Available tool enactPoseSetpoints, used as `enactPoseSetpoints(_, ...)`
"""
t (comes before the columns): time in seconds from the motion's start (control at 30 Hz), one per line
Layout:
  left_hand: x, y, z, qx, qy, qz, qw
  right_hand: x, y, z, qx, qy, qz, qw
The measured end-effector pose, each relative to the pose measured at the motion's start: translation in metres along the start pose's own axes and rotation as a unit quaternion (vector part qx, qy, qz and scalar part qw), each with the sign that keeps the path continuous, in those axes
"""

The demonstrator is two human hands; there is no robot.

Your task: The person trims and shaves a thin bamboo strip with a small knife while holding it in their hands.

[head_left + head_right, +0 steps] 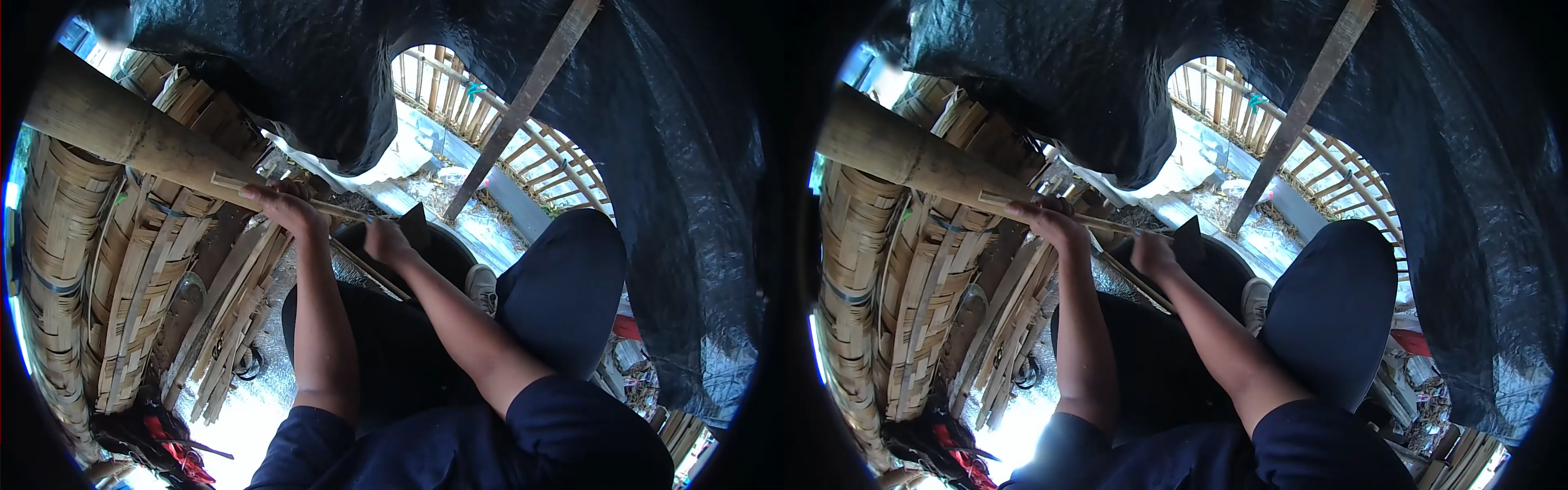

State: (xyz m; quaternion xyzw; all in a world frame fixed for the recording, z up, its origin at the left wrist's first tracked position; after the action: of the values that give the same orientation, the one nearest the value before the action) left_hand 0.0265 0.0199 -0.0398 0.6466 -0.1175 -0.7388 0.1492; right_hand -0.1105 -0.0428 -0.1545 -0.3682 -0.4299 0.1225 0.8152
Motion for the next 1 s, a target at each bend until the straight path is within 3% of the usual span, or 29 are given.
enactPoseSetpoints(0.07, -0.005, 0.003, 0.005, -0.007, -0.009, 0.007, 1.0, 0.046, -0.02, 0.001, 0.017, -0.037, -0.011, 0.999)
enactPoseSetpoints(0.17, -0.008, 0.004, 0.008, -0.013, 0.001, 0.004, 1.0, -0.028, 0.031, -0.016, -0.03, -0.043, -0.051, 0.997)
enactPoseSetpoints(0.23, -0.011, 0.007, 0.01, -0.015, 0.011, 0.005, 1.0, -0.072, 0.022, 0.008, 0.003, 0.054, -0.022, 0.998)
enactPoseSetpoints(0.37, -0.01, 0.007, 0.007, -0.007, 0.0, 0.012, 1.0, -0.019, 0.01, -0.003, 0.004, 0.041, 0.0, 0.999)
enactPoseSetpoints(0.43, -0.009, 0.008, 0.008, -0.001, 0.009, 0.007, 1.0, 0.027, -0.011, 0.0, -0.027, -0.037, -0.019, 0.999)
enactPoseSetpoints(0.53, -0.009, 0.007, 0.008, 0.005, 0.01, 0.011, 1.0, -0.029, 0.028, -0.01, -0.071, -0.066, -0.048, 0.994)
enactPoseSetpoints(0.57, -0.011, 0.007, 0.01, 0.004, 0.01, 0.012, 1.0, -0.072, 0.047, 0.002, -0.102, 0.0, -0.043, 0.994)
enactPoseSetpoints(0.67, -0.014, 0.01, 0.008, 0.0, -0.004, 0.028, 1.0, -0.102, 0.065, -0.025, -0.057, -0.059, 0.051, 0.995)
enactPoseSetpoints(0.77, -0.009, 0.006, 0.01, 0.025, 0.01, 0.011, 1.0, 0.027, -0.013, 0.006, -0.066, -0.051, 0.0, 0.997)
enactPoseSetpoints(0.87, -0.011, 0.006, 0.011, 0.029, 0.007, 0.016, 0.999, -0.046, 0.041, -0.013, -0.066, -0.081, 0.003, 0.995)
enactPoseSetpoints(0.9, -0.011, 0.006, 0.014, 0.029, 0.007, 0.018, 0.999, -0.061, 0.021, 0.024, -0.032, 0.076, -0.037, 0.996)
enactPoseSetpoints(1.0, -0.014, 0.011, 0.01, 0.011, -0.006, 0.034, 0.999, -0.072, 0.02, 0.012, 0.008, 0.079, -0.028, 0.996)
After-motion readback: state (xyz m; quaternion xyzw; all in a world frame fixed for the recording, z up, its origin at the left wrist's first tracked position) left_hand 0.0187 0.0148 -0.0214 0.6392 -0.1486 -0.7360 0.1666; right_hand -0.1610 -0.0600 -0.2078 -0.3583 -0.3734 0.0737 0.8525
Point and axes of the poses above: each hand's wrist, its own z-axis away from the middle knuckle, its own y-axis out of the palm, x = y × z, the point moved 1 cm from there along -z, towards the middle knuckle, and after that the axes turned 2 degrees about -y, right-handed, at the moved point
